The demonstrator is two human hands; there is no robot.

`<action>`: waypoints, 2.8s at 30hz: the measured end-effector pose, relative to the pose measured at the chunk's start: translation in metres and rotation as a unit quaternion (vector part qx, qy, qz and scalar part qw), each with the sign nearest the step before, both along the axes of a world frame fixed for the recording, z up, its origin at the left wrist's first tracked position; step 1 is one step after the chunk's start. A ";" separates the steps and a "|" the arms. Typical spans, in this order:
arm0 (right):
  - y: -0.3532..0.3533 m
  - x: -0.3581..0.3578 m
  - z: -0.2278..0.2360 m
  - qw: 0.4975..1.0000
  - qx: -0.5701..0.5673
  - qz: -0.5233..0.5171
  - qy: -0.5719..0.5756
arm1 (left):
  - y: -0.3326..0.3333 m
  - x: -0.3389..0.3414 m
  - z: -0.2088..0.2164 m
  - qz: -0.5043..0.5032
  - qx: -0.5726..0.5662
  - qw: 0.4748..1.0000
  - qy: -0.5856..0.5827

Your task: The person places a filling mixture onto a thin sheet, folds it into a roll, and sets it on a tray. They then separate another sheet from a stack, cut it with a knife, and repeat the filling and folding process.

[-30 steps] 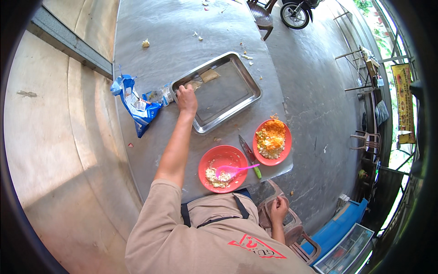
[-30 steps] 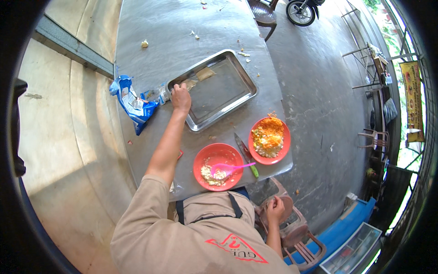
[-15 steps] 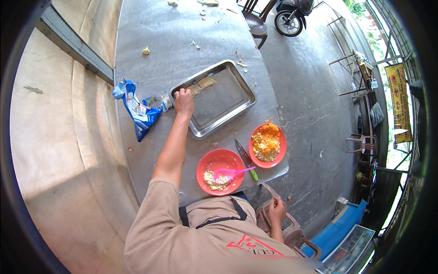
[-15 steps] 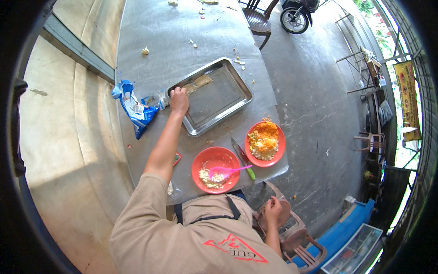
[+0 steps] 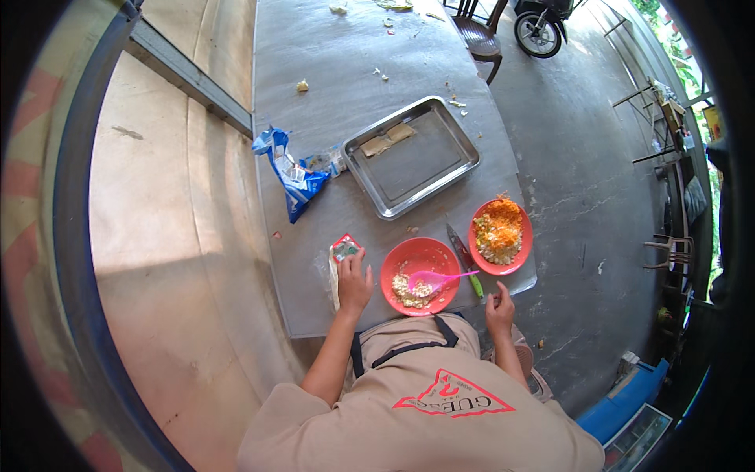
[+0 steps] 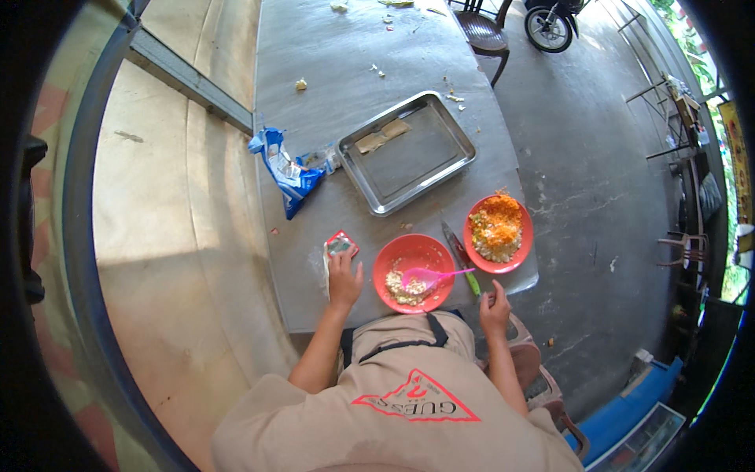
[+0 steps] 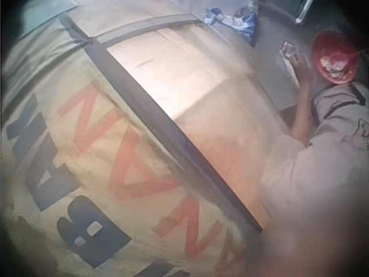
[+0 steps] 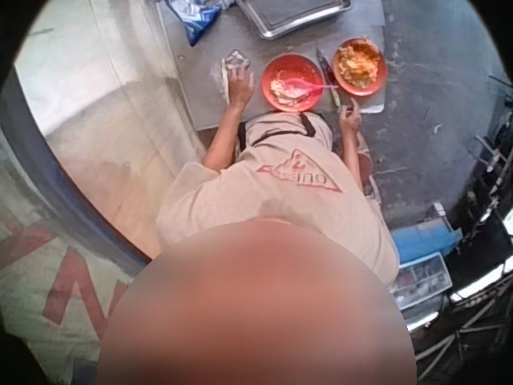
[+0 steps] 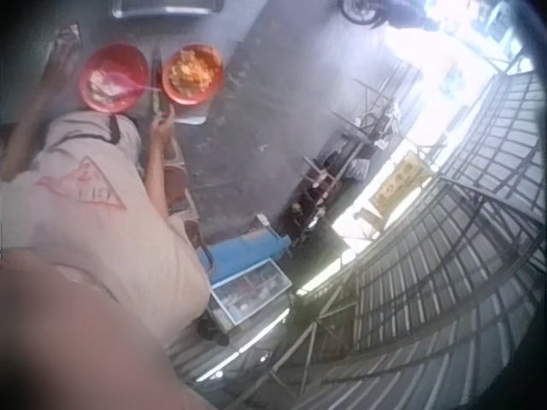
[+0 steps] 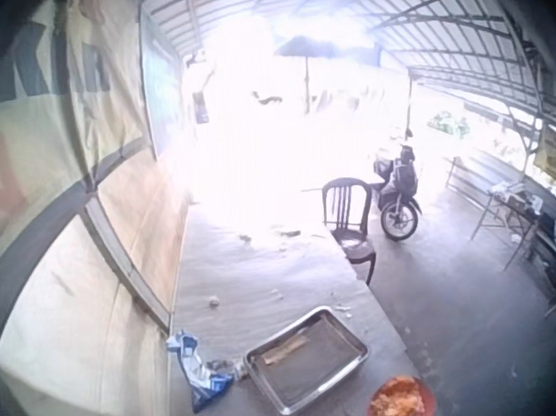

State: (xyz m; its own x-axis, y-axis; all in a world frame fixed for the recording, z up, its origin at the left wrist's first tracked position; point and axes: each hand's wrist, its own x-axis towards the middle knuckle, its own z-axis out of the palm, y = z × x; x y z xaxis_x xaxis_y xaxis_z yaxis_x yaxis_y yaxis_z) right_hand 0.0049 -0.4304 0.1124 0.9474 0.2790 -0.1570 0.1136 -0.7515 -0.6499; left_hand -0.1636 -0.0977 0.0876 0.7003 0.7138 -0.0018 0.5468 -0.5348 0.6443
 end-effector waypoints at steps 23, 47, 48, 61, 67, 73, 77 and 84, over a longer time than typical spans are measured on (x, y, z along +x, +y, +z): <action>-0.003 0.057 -0.015 0.976 0.145 0.154 0.049 | -0.089 -0.072 -0.014 0.102 -0.218 0.968 0.073; -0.081 0.055 -0.031 0.991 0.120 -0.024 0.053 | -0.015 -0.078 -0.057 0.300 -0.027 0.951 0.076; -0.082 0.056 -0.030 0.992 0.106 -0.034 0.058 | -0.015 -0.077 -0.057 0.310 -0.036 0.946 0.086; -0.065 0.063 -0.031 0.993 0.104 0.005 0.047 | -0.021 -0.079 -0.059 0.262 0.048 0.953 0.143; -0.067 0.070 -0.030 0.994 0.101 0.018 0.036 | -0.018 -0.084 -0.061 0.307 -0.073 0.948 0.044; -0.065 0.077 -0.026 0.994 0.102 0.014 0.041 | -0.012 -0.089 -0.068 0.337 -0.090 0.937 0.021; -0.063 0.079 -0.021 0.994 0.102 0.016 0.040 | -0.004 -0.090 -0.066 0.353 -0.139 0.925 -0.008; -0.061 0.079 -0.018 0.994 0.095 0.017 0.054 | -0.011 -0.070 -0.044 0.281 -0.030 0.948 0.144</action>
